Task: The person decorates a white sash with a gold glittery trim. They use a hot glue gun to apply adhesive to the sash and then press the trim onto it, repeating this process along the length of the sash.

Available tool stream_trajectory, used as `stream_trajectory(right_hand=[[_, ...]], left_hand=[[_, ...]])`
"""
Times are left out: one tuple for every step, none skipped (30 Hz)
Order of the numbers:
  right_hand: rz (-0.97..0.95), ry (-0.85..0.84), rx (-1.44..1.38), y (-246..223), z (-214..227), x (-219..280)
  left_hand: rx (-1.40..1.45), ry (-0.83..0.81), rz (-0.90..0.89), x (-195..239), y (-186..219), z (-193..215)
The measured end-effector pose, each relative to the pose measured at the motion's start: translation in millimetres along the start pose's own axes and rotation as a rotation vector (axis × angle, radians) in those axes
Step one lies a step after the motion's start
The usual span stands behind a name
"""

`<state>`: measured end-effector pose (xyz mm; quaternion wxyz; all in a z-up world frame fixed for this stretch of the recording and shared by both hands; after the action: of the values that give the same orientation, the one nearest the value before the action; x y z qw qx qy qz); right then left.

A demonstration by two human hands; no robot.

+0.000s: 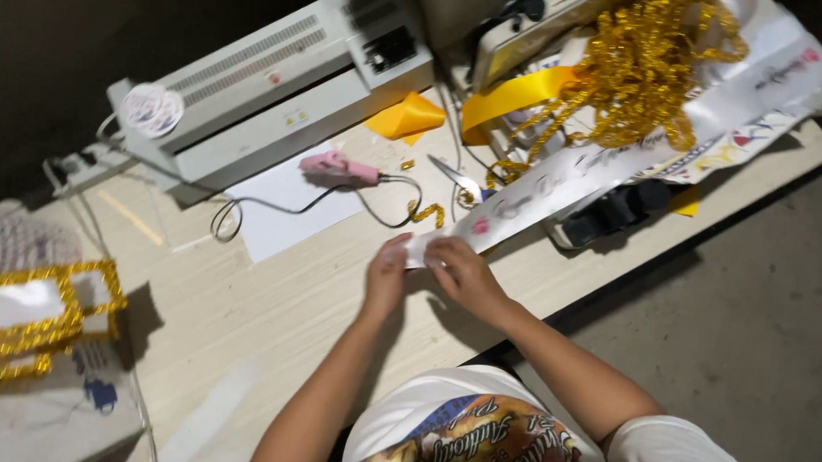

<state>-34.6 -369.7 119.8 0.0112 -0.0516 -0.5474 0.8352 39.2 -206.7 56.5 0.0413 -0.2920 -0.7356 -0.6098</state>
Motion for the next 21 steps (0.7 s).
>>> stream_trajectory(right_hand=[[0.006, -0.017, 0.000, -8, -5, -9], [0.200, 0.046, 0.210, -22, -10, -18], [0.399, 0.109, 0.416, -35, -17, -26], [0.409, 0.091, 0.408, -38, -29, -36], [0.491, 0.019, 0.471, -43, -43, -44], [0.577, -0.053, 0.536, -48, -59, -52], [0.589, -0.069, 0.528, -35, -77, -54], [0.519, -0.232, 0.522, -20, -97, -59], [0.446, -0.393, 0.518, -4, -117, -63], [0.456, -0.408, 0.512, 10, -130, -62], [0.382, -0.475, 0.491, 26, -143, -62], [0.307, -0.540, 0.474, 43, -155, -61], [0.315, -0.554, 0.472, 50, -156, -61], [0.300, -0.540, 0.438, 56, -156, -60], [0.283, -0.527, 0.404, 63, -157, -59], [0.289, -0.540, 0.402, 76, -154, -59], [0.278, -0.521, 0.436, 88, -151, -60], [0.266, -0.500, 0.470, 102, -148, -60], [0.270, -0.511, 0.468, 101, -137, -62], [0.200, -0.501, 0.496, 102, -124, -64], [0.130, -0.490, 0.523, 103, -110, -66]], left_hand=[[0.009, 0.015, -0.004, 7, 2, 18], [-0.062, 0.012, -0.050, 17, 5, 37], [-0.134, 0.009, -0.094, 27, 8, 56], [-0.127, 0.029, -0.095, 34, 12, 70], [-0.212, 0.058, -0.130, 43, 16, 85], [-0.298, 0.088, -0.166, 52, 20, 101], [-0.291, 0.108, -0.167, 60, 24, 114], [-0.247, 0.231, -0.139, 67, 28, 129], [-0.202, 0.353, -0.110, 73, 32, 144], [-0.195, 0.370, -0.108, 76, 23, 171], [-0.289, 0.447, -0.182, 79, 16, 199], [-0.383, 0.520, -0.254, 82, 9, 226], [-0.377, 0.536, -0.251, 89, 9, 245], [-0.392, 0.610, -0.268, 99, 9, 265], [-0.407, 0.684, -0.284, 108, 9, 285], [-0.402, 0.697, -0.280, 116, 10, 300], [-0.433, 0.745, -0.291, 124, 11, 316], [-0.465, 0.790, -0.301, 132, 12, 332], [-0.462, 0.801, -0.296, 141, 20, 341], [-0.460, 0.881, -0.187, 148, 26, 349], [-0.456, 0.960, -0.077, 156, 33, 358]])
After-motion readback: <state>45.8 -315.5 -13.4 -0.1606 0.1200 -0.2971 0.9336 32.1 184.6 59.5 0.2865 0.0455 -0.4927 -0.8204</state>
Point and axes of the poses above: each hand's wrist, its own x-axis away from the middle knuckle, its own z-axis out of the back of the hand, y = z × x, the point moved 2 cm from there along -x, towards the middle knuckle, and after that the axes turned 1 degree about -y, right-handed, at the moved point
